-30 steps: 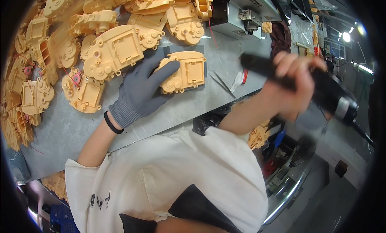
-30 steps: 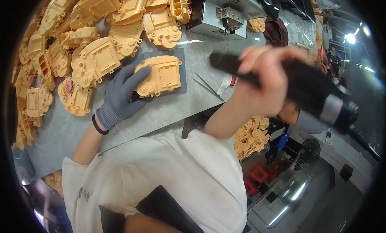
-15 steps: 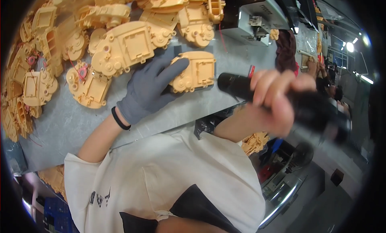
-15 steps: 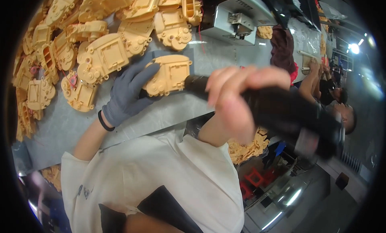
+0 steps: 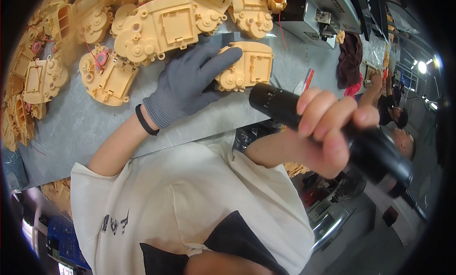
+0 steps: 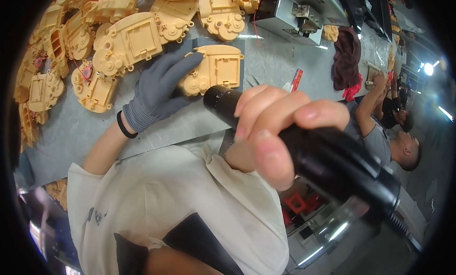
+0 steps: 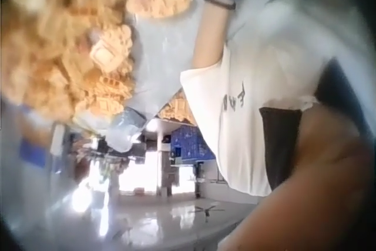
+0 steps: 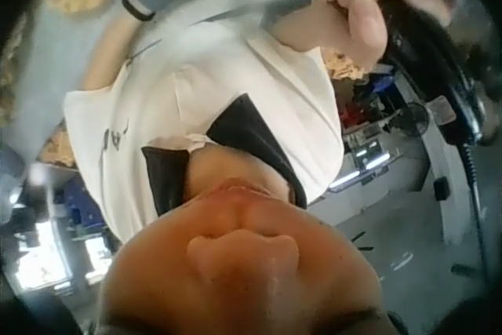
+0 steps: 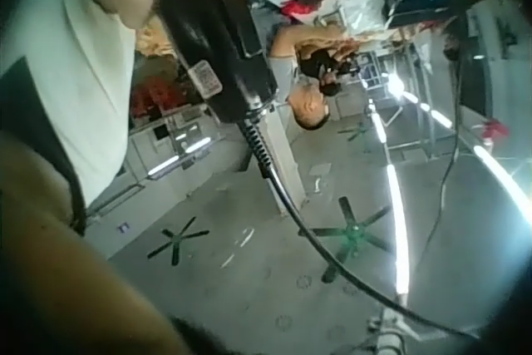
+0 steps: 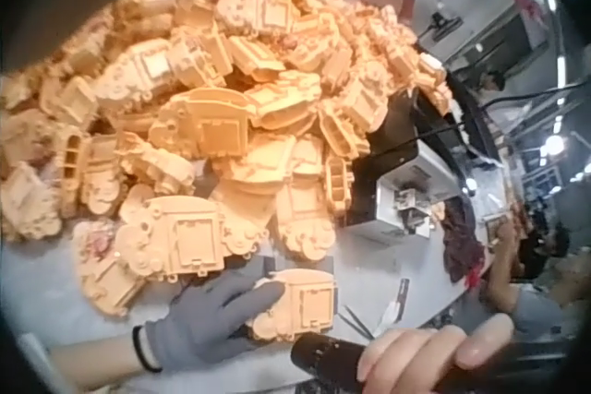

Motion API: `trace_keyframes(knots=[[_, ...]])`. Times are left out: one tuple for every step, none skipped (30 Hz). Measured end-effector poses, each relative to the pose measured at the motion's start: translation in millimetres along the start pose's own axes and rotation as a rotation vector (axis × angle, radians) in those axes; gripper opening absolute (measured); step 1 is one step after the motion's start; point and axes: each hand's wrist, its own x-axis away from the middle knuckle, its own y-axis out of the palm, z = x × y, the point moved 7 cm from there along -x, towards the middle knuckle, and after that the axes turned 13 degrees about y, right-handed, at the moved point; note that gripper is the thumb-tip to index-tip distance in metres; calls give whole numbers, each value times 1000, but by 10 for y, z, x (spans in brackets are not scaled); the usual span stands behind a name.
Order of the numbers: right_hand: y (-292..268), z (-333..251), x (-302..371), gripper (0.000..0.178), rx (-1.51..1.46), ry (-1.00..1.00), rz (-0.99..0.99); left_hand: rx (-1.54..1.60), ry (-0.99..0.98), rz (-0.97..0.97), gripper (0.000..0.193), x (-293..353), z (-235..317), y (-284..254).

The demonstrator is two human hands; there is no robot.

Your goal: The person assembles plastic housings by placing each piece onto a fixture and driving screws into it with an electric screwdriver.

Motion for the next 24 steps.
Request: trace_keyframes(knots=[[-43,20,37,45,-35,-13,74,26,-6,9,78,18,-1,-7],[-150,9,86,44,-75,-44,153,42,-1,10,77,-28,4,9],[-208,-21,122,44,-74,-57,162,40,12,2,77,-56,29,26],[-314,-84,173,43,-67,-95,234,60,-11,-16,74,-62,45,44],[-386,-145,190,43,-52,-132,297,84,-34,-22,71,-47,32,40],[-478,-244,172,39,37,-168,359,84,-18,-17,71,-43,40,22],[-622,-328,135,37,12,-221,436,59,-28,-20,71,-32,29,4],[-795,-374,92,34,-18,-272,515,33,-42,-28,72,-10,6,8],[-988,-452,21,32,-7,-317,590,14,-9,-19,74,-17,28,7],[-1188,-490,-60,30,0,-361,665,20,7,-22,74,-12,33,35],[-1323,-508,-163,29,44,-362,709,16,0,-6,73,0,24,47],[-1420,-521,-284,28,82,-364,748,6,-10,14,71,-11,15,28],[-1470,-514,-381,28,97,-356,755,3,-2,13,71,-33,24,17],[-1531,-467,-451,28,112,-339,766,6,2,3,73,-30,28,27],[-1576,-452,-524,29,115,-349,779,9,5,-7,75,-22,44,33],[-1580,-406,-544,26,268,-318,867,10,5,-16,75,-12,44,41],[-1742,-329,-610,25,291,-268,872,-5,5,-14,75,-17,51,34],[-1687,-295,-679,24,316,-216,880,-17,5,-15,75,-21,51,41],[-1605,-277,-625,21,333,-245,947,-9,9,-26,75,-25,50,65],[-1298,-275,-665,18,338,-268,1010,-16,2,-20,74,-16,28,65],[-1339,-243,-685,13,307,-252,989,-15,-4,-19,72,12,13,76],[-1408,-226,-707,13,304,-242,1008,-10,-5,-39,72,7,-11,110],[-1418,-251,-762,10,350,-254,942,-26,45,1,72,-15,22,85],[-1424,-273,-809,8,393,-269,873,-44,99,44,72,-31,49,57]])
